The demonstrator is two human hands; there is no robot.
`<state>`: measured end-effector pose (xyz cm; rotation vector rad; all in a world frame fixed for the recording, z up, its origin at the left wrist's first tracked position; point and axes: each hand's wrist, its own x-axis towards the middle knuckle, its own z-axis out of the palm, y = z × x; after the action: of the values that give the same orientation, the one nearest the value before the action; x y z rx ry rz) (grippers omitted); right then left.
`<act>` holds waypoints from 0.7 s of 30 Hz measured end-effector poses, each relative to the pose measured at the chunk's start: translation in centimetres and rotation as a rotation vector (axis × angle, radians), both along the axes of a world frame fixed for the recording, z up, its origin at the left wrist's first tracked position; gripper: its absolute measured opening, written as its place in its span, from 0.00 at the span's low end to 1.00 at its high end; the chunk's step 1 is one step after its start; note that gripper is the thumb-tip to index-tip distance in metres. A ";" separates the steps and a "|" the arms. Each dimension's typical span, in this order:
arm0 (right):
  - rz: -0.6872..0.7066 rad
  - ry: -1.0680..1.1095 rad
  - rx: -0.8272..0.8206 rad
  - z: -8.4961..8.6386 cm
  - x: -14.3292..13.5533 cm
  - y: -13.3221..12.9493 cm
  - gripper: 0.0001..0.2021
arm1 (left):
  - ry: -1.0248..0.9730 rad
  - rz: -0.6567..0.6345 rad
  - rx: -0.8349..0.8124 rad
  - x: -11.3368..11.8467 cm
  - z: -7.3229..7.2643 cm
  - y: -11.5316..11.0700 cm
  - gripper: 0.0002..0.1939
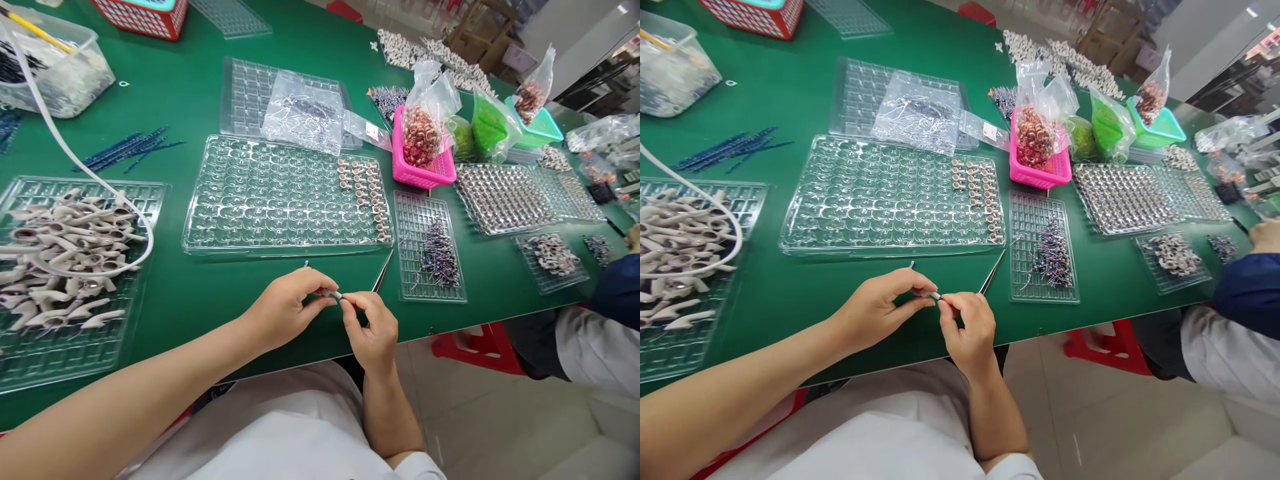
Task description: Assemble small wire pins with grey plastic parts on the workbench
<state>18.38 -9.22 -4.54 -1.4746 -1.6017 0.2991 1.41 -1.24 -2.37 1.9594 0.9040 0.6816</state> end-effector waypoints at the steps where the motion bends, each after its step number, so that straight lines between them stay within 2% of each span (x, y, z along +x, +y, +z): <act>1: 0.007 0.000 0.006 0.0 0.0 0.0 0.05 | -0.001 -0.003 0.005 0.0 0.0 0.0 0.06; 7: 0.023 0.030 0.054 -0.3 0.1 -0.1 0.08 | -0.040 -0.005 -0.039 0.1 -0.1 -0.2 0.05; 13: 0.034 0.148 0.007 -0.2 0.3 -0.3 0.08 | -0.084 0.017 -0.103 0.2 0.1 -0.5 0.03; 21: 0.020 0.199 -0.014 -0.2 0.4 -0.5 0.07 | -0.137 -0.003 0.001 0.1 0.1 -0.5 0.05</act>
<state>18.74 -9.68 -4.76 -1.3932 -1.4579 0.4551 1.55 -1.72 -2.26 1.8899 0.8176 0.8042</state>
